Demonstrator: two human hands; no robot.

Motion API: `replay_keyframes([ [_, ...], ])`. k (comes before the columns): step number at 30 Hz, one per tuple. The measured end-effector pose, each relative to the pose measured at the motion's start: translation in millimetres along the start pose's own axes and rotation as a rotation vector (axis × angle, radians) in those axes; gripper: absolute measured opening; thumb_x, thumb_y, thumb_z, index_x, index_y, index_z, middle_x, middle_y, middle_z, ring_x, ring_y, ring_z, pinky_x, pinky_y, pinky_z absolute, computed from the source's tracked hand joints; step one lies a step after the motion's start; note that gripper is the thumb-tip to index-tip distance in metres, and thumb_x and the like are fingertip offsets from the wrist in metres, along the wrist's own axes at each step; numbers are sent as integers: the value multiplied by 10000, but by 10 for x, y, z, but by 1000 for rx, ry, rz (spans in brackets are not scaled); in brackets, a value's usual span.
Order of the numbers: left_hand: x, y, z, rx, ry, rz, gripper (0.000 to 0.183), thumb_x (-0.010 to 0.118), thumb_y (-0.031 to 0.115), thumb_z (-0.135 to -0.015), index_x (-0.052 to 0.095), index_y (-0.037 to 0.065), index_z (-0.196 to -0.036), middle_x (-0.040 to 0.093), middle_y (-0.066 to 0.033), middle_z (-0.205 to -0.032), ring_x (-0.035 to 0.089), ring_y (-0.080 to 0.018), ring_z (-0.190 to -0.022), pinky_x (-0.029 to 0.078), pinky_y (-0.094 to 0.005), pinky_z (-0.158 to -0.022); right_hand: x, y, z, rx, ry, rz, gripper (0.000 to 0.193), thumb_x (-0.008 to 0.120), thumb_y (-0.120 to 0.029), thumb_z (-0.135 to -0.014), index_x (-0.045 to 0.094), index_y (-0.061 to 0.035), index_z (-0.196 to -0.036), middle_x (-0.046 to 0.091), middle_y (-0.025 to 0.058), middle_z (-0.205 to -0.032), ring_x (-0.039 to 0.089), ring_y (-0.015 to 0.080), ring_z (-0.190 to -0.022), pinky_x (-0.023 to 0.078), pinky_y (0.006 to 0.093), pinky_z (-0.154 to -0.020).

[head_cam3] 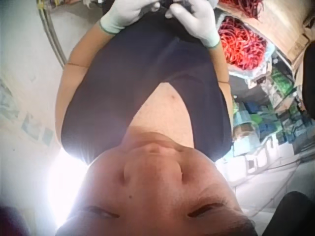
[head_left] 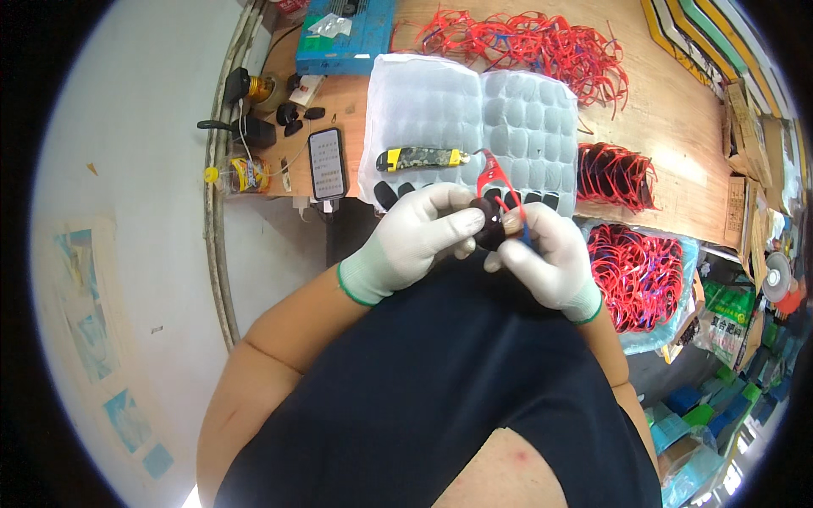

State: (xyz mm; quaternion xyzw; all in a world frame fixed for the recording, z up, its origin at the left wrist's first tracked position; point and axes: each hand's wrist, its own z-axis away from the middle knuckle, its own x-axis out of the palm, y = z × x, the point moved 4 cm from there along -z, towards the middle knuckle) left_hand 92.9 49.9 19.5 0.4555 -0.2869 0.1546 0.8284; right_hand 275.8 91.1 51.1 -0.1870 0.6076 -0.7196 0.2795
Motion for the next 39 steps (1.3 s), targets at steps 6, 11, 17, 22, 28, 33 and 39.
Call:
replay_keyframes([
  [6,100,156,24,-67,-75,110,218,596,178,-1055,626,17,-1200,682,-29,-980,649,-71,-798,535,-229,-740,66,-9,-42,117,-62,-91,153,628,-113,-996,649,21,-1068,746,73,-847,708,114,-766,559,266,-719],
  [11,26,71,-237,-14,-111,267,199,568,192,-1063,605,32,-1175,674,-25,-951,620,-74,-759,531,-256,-738,-46,57,-148,-9,-87,-105,182,544,-102,-1034,678,21,-1040,737,70,-829,699,133,-736,562,283,-724],
  [17,84,25,-225,73,-114,141,270,535,240,-1068,597,22,-1215,669,-18,-980,602,-72,-791,490,-240,-745,-305,-140,-262,162,-178,76,187,557,-122,-1006,682,-10,-922,687,71,-771,676,169,-728,536,312,-732],
  [22,-5,68,-183,84,-26,180,278,528,230,-1071,612,7,-1214,675,-50,-967,607,-93,-795,488,-239,-724,-65,-39,-276,-60,-122,39,174,536,-109,-1012,686,-20,-1005,683,61,-783,661,169,-744,526,306,-756],
  [28,-94,132,-123,66,-95,177,260,529,228,-1075,615,1,-1168,674,-51,-975,607,-95,-793,506,-251,-742,245,210,-165,86,-31,-384,207,497,-97,-1037,655,14,-1110,663,34,-836,629,115,-782,513,280,-769],
  [33,-190,81,-148,72,0,121,244,527,238,-1079,610,17,-1141,656,-43,-969,591,-95,-798,496,-248,-755,283,60,-184,-72,109,28,171,513,-80,-1021,649,18,-1057,638,73,-763,631,175,-683,499,315,-668],
  [39,-273,106,-117,29,14,-51,260,508,263,-1072,609,27,-1111,635,-50,-942,580,-117,-798,472,-261,-740,381,-30,-185,-348,190,446,49,595,-37,-934,630,-4,-935,575,129,-670,604,338,-598,469,418,-579],
])
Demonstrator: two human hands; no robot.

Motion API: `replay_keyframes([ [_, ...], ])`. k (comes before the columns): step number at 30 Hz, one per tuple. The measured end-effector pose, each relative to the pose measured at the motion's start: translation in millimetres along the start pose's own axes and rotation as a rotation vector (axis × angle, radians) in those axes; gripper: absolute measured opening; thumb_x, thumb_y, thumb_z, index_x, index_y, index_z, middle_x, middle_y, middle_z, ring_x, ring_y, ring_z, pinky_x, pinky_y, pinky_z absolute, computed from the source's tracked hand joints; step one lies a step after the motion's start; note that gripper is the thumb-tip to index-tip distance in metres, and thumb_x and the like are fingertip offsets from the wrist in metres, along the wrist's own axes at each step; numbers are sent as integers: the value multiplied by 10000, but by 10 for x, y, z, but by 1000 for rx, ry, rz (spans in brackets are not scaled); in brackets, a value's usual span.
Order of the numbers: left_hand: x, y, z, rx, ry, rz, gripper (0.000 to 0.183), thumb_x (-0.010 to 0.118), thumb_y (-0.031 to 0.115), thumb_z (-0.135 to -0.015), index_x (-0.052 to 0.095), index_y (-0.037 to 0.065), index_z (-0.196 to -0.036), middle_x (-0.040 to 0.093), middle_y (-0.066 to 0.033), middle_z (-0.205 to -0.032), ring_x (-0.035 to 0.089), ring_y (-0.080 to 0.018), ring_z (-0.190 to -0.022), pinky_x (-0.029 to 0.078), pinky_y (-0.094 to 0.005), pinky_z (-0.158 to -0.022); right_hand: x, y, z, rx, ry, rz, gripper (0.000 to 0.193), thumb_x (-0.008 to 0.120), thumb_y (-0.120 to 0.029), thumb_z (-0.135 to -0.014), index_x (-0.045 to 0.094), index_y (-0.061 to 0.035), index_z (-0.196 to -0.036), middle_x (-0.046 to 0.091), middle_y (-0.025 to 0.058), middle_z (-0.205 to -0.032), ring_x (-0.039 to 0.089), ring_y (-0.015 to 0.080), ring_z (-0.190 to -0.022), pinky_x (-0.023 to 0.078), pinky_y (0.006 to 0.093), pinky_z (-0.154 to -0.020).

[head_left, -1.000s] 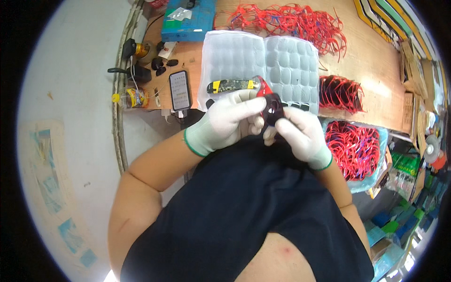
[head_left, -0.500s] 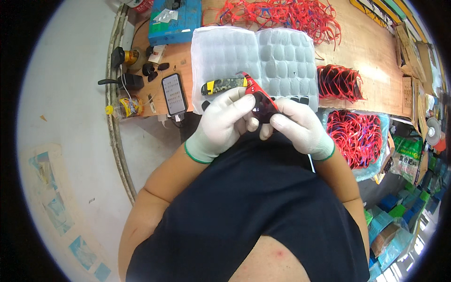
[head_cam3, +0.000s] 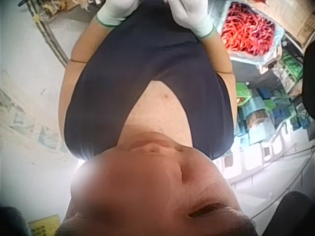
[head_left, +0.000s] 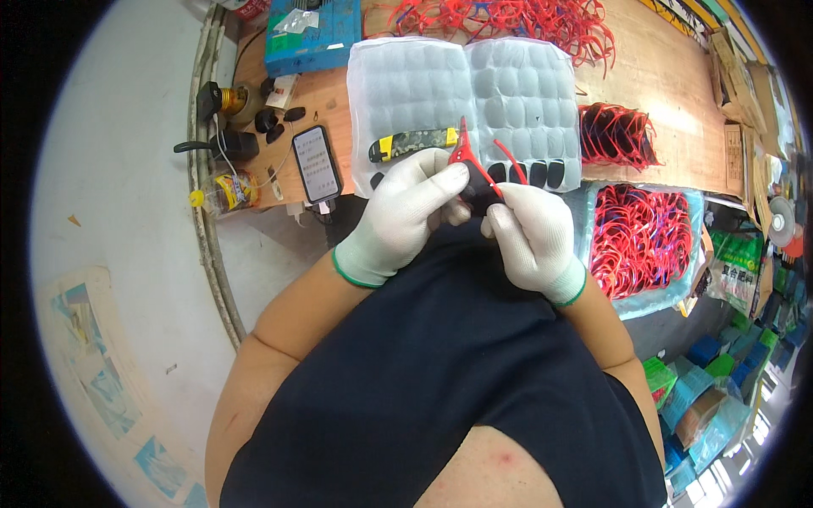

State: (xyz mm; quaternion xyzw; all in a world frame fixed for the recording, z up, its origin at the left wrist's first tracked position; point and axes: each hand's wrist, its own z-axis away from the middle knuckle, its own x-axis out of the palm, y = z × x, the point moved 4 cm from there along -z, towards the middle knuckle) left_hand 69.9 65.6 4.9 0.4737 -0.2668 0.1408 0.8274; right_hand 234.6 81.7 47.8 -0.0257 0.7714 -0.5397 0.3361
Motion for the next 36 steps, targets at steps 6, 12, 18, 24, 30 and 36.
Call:
replay_keyframes([
  [6,35,-70,4,-6,62,-25,284,513,268,-1062,620,34,-1183,656,-49,-949,597,-125,-811,477,-281,-757,14,-90,-15,-107,86,239,35,652,-35,-877,635,-27,-847,519,136,-599,557,350,-533,413,450,-523],
  [12,-115,85,128,-13,55,-301,293,564,266,-1054,643,4,-1157,687,-53,-1001,624,-101,-872,505,-263,-802,162,8,72,182,-44,3,93,674,-54,-910,671,1,-985,632,156,-696,663,346,-635,509,399,-601],
  [18,-124,232,302,218,-17,-658,221,569,168,-1052,657,-2,-1162,703,-53,-1022,633,-95,-884,518,-264,-830,161,-12,86,314,-93,-68,101,656,-60,-940,679,8,-1011,666,128,-712,690,248,-636,525,330,-628],
  [24,-177,205,305,112,-20,-411,262,550,207,-1068,658,-6,-1175,708,-60,-1019,646,-106,-899,526,-274,-841,250,-56,65,379,-52,-238,102,623,-62,-972,663,23,-1012,662,87,-703,660,169,-627,512,298,-622],
  [30,-295,188,253,38,-53,-409,274,556,243,-1067,656,-5,-1127,707,-70,-993,643,-100,-891,526,-276,-828,299,-103,13,362,-74,-199,110,622,-55,-975,646,38,-1030,672,89,-727,666,167,-646,515,303,-627],
  [36,-316,186,257,30,2,-547,280,549,242,-1066,668,-12,-1079,698,-70,-953,644,-113,-875,527,-285,-817,326,-50,30,393,-100,-268,146,644,-78,-975,634,42,-1057,675,83,-732,670,142,-668,522,298,-634],
])
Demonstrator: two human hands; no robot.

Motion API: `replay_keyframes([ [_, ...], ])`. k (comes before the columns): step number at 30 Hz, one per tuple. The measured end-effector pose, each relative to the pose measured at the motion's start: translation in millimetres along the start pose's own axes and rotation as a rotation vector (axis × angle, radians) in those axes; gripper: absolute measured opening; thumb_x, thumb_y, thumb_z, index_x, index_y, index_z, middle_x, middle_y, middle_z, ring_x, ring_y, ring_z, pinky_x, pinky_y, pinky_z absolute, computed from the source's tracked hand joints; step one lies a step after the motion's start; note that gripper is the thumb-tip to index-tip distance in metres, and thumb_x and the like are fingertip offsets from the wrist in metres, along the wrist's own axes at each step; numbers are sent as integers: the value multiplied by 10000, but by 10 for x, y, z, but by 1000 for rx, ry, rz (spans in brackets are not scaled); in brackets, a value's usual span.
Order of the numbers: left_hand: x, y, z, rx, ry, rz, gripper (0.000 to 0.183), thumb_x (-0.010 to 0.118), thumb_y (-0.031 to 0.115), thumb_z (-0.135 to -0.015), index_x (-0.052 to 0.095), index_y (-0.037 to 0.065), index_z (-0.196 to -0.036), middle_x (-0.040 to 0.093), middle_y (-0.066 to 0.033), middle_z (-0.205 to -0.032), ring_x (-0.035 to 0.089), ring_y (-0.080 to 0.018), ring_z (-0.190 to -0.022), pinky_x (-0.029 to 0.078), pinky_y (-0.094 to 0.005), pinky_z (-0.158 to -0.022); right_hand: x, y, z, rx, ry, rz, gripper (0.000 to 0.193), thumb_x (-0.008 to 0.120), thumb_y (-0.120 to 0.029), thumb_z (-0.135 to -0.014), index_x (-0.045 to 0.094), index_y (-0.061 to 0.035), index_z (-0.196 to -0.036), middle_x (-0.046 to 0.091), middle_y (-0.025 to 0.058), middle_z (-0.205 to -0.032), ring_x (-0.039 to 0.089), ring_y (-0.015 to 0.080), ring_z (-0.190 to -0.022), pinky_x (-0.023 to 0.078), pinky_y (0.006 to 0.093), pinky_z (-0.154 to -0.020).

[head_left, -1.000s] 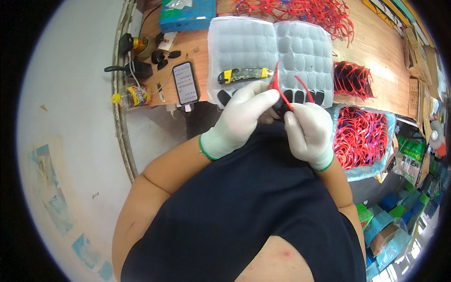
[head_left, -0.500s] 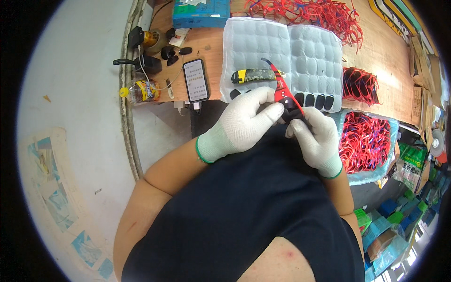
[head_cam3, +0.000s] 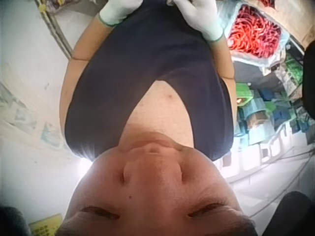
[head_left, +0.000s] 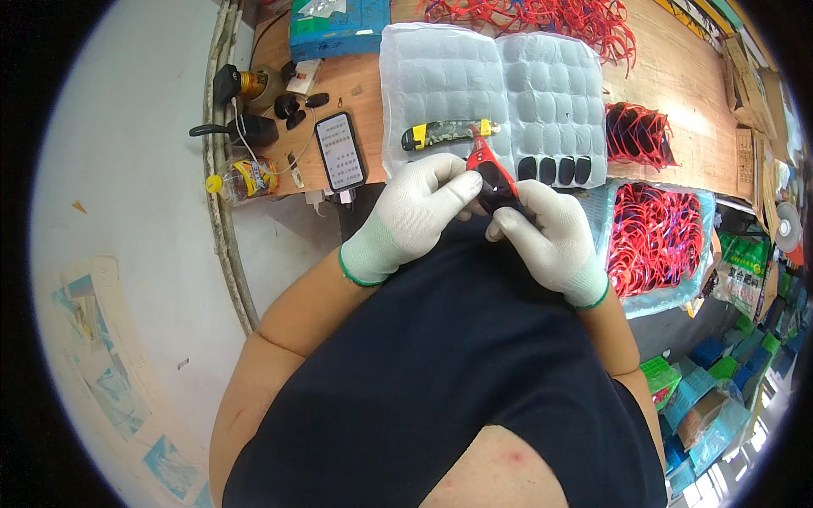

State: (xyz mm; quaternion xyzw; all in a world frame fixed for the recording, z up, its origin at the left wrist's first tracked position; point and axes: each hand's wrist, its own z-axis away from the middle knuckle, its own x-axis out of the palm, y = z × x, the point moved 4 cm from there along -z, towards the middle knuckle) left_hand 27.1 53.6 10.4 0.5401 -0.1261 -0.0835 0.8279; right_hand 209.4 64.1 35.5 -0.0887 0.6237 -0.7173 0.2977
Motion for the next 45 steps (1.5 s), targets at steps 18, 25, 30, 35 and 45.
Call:
replay_keyframes([
  [18,15,434,91,26,80,-77,178,621,162,-1033,682,-4,-1013,712,-54,-918,669,-102,-831,548,-264,-788,-8,-292,-84,217,78,-422,206,643,-175,-988,657,22,-932,646,38,-705,616,85,-616,497,251,-576],
  [25,21,465,72,64,43,-7,240,629,193,-1032,696,-37,-1039,731,-76,-898,695,-118,-821,564,-275,-766,17,-416,-98,4,242,-162,139,643,-111,-946,648,28,-957,639,130,-682,644,205,-574,496,321,-556],
  [30,27,390,92,107,-37,144,251,615,181,-1042,684,-58,-1074,736,-101,-934,713,-143,-853,581,-287,-804,20,-502,-15,-137,306,182,109,645,-73,-916,639,13,-983,614,218,-720,675,392,-643,503,382,-551],
  [35,-39,333,89,58,-8,219,253,590,172,-1053,673,-62,-1098,734,-115,-945,719,-154,-869,585,-291,-825,16,-439,-55,-89,264,58,126,660,-104,-918,642,8,-972,629,213,-734,683,379,-644,508,376,-558],
  [45,5,282,83,79,-13,227,226,579,153,-1051,674,-47,-1009,716,-74,-910,698,-127,-858,565,-282,-812,10,-518,-41,-164,262,278,175,718,-150,-890,623,-3,-883,621,166,-675,665,311,-571,505,378,-545],
])
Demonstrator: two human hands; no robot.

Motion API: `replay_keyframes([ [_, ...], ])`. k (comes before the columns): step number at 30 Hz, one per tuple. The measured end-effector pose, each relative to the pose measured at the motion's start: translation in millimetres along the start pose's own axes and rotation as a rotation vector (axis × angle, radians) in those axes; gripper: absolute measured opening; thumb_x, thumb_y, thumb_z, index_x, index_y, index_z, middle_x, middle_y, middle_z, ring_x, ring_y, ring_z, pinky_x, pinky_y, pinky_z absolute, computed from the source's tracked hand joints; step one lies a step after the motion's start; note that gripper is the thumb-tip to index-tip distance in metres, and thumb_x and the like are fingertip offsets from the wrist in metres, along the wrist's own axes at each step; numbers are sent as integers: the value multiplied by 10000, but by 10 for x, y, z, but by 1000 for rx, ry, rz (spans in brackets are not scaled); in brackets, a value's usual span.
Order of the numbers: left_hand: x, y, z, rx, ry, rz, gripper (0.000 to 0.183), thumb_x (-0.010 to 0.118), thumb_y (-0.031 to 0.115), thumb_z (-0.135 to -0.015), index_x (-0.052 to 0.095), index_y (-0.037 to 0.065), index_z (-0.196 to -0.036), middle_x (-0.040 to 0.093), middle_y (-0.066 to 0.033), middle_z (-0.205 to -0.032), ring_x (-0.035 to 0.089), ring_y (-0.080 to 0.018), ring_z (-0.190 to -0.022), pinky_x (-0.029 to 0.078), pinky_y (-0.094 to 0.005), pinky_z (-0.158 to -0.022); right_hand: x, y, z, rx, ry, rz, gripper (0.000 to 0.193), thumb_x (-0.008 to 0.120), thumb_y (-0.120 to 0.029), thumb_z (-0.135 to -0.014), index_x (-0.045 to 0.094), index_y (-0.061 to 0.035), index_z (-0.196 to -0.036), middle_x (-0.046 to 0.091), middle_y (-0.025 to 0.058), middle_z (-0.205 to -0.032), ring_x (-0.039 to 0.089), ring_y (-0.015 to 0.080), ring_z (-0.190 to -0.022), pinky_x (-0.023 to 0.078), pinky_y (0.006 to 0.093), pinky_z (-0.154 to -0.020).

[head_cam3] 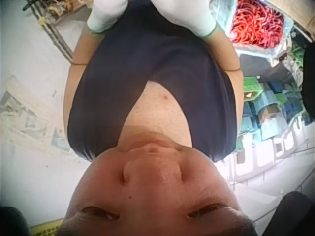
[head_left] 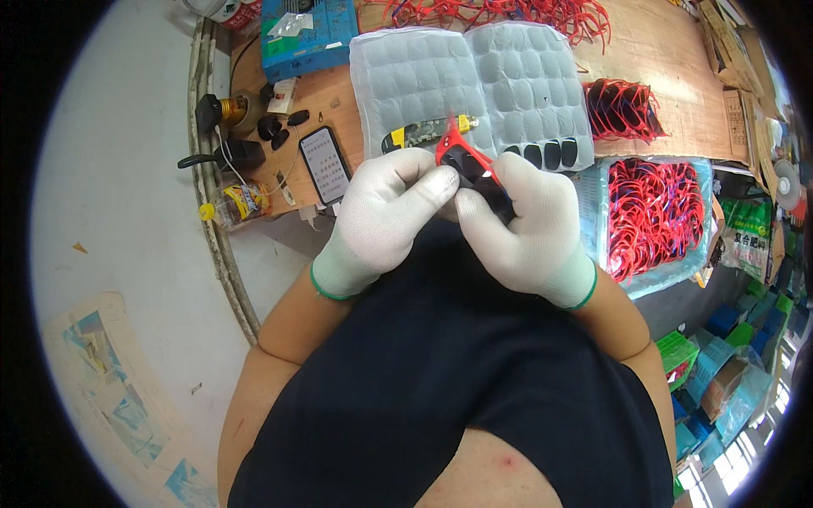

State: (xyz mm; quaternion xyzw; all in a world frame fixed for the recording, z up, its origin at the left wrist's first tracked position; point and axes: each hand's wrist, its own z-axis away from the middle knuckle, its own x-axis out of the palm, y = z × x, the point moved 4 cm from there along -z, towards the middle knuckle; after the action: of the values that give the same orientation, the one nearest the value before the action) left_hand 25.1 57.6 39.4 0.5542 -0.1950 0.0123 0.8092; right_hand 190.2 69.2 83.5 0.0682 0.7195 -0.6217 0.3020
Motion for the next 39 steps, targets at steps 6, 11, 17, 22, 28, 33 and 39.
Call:
replay_keyframes([
  [6,1,-49,-26,32,63,70,216,575,160,-1051,658,-32,-995,701,-59,-907,677,-109,-853,551,-276,-802,21,91,-47,2,17,-133,197,710,-159,-904,655,23,-955,638,202,-733,686,311,-649,518,354,-598],
  [11,70,84,-69,82,148,125,216,537,147,-1048,646,-20,-966,671,-76,-1010,640,-111,-940,518,-276,-840,114,223,-24,400,-240,-847,210,578,-137,-1026,629,50,-1105,658,62,-779,642,126,-717,530,277,-663],
  [17,45,155,-87,247,193,-382,137,571,53,-1002,612,-29,-901,633,-70,-991,609,-125,-945,486,-292,-835,126,308,-26,484,-293,-886,194,565,-144,-1040,616,41,-1066,656,57,-773,631,118,-673,532,271,-637],
  [22,41,35,-220,249,129,-316,165,609,13,-971,564,-13,-815,641,-92,-1038,639,-187,-1064,486,-333,-912,135,504,-8,515,-270,-971,180,579,-154,-1035,608,23,-1016,656,54,-772,633,120,-673,537,276,-643],
  [28,224,-188,-527,-56,63,103,426,543,112,-1001,580,-96,-1370,685,-153,-1258,650,-203,-1177,478,-319,-1048,-93,518,6,10,-69,-46,151,607,-124,-964,580,-1,-1047,663,197,-803,676,376,-728,543,445,-670],
  [33,603,-229,-851,-125,69,76,354,554,97,-998,618,-78,-1299,716,-142,-1174,682,-180,-1097,511,-305,-994,-473,790,11,-13,-44,56,154,627,-150,-947,556,-15,-964,629,168,-721,662,398,-681,524,488,-629],
  [39,1007,-219,-1365,-72,68,-122,323,605,87,-948,657,-73,-1223,691,-174,-1233,670,-199,-1135,495,-334,-1017,-1034,1285,-126,-25,-60,-48,123,642,-158,-934,587,-49,-916,647,164,-765,674,389,-741,527,481,-666],
])
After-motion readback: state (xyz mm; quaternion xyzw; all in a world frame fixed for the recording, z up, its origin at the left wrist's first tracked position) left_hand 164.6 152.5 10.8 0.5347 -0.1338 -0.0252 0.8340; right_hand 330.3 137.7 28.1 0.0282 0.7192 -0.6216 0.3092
